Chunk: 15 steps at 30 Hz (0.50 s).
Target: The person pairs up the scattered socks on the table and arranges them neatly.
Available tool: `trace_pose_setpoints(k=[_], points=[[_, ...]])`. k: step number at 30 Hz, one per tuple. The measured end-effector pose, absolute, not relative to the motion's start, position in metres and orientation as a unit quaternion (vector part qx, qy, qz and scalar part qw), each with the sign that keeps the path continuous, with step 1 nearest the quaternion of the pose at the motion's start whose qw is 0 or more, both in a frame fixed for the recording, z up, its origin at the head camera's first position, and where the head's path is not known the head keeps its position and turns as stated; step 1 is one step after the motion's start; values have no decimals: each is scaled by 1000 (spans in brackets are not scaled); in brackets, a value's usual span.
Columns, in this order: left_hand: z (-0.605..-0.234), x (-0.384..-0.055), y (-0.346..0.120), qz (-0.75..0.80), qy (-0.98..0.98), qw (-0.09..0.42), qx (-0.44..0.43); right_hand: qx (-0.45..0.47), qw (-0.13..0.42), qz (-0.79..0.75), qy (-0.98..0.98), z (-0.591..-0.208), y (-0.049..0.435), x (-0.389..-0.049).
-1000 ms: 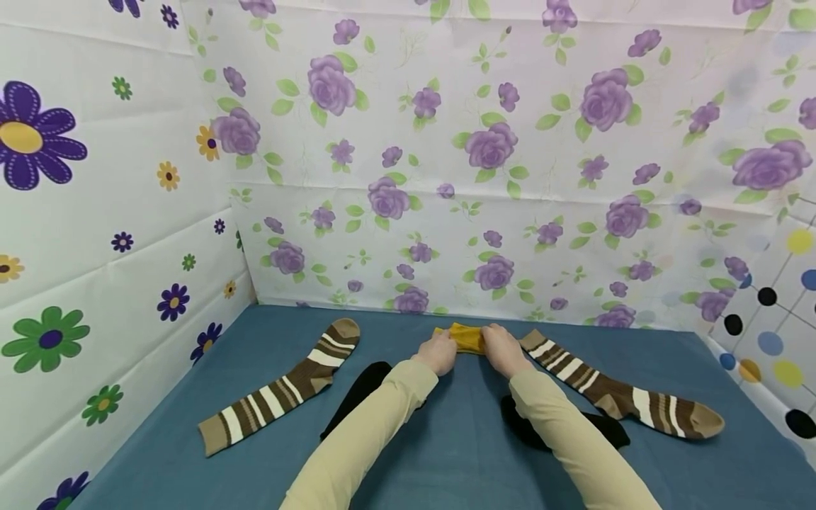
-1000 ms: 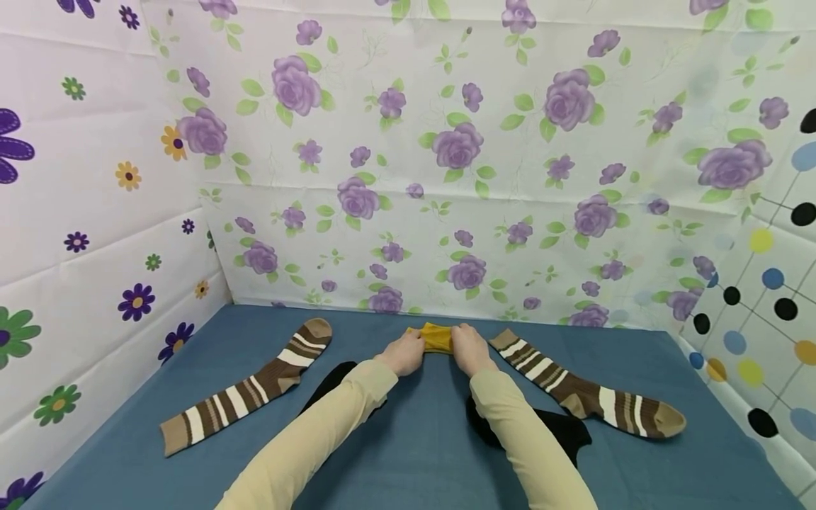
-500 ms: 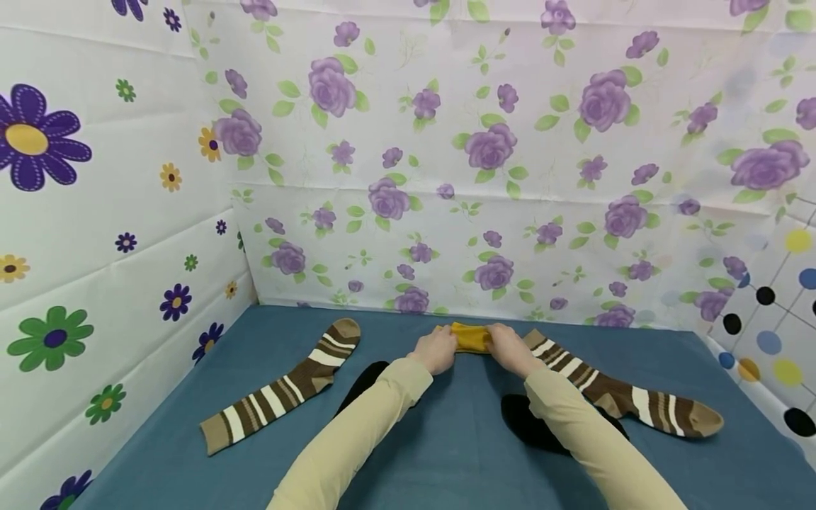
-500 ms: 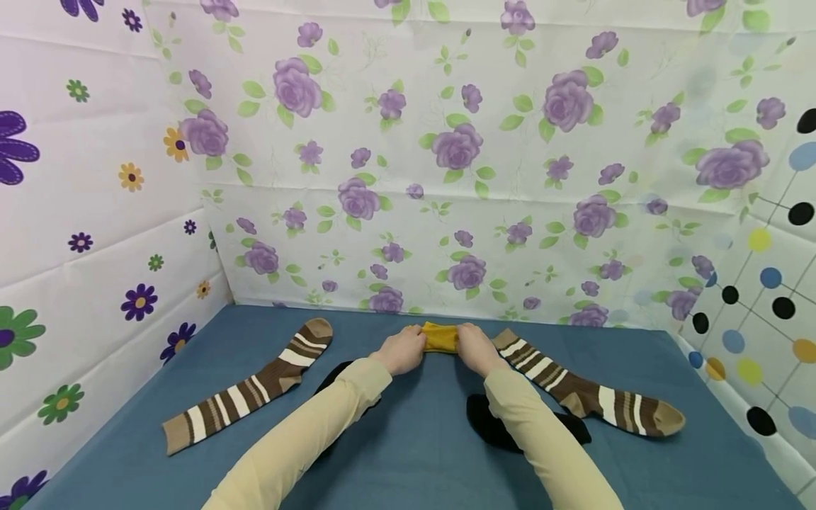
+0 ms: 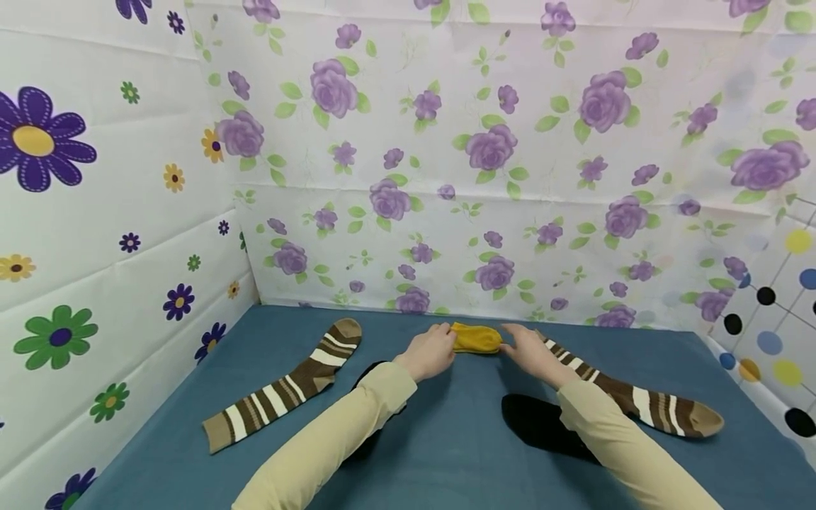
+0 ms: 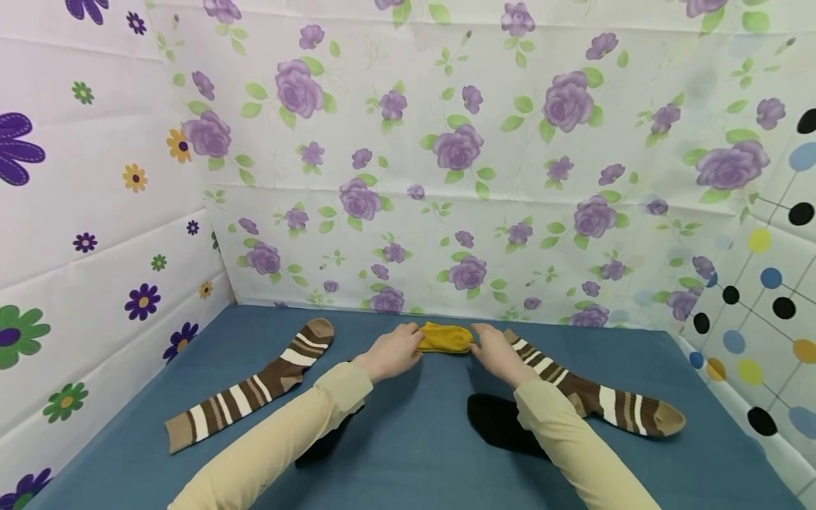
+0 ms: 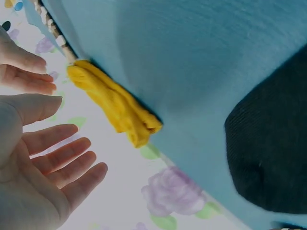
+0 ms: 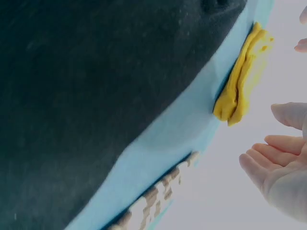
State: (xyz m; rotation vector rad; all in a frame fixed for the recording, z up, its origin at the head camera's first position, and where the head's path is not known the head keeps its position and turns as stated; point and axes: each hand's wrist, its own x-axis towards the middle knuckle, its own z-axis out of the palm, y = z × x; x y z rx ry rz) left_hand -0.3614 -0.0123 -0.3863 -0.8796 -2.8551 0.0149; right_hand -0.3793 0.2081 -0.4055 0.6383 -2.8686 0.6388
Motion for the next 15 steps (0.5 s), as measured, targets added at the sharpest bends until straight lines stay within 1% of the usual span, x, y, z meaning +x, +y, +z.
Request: trace_pose_setpoints(k=[10, 15], points=[[-373, -347, -23, -3, -949, 73, -307, 221, 62, 224, -947, -400, 223, -372], [-374, -347, -33, -32, -947, 48, -315, 229, 64, 222, -946, -399, 227, -366]])
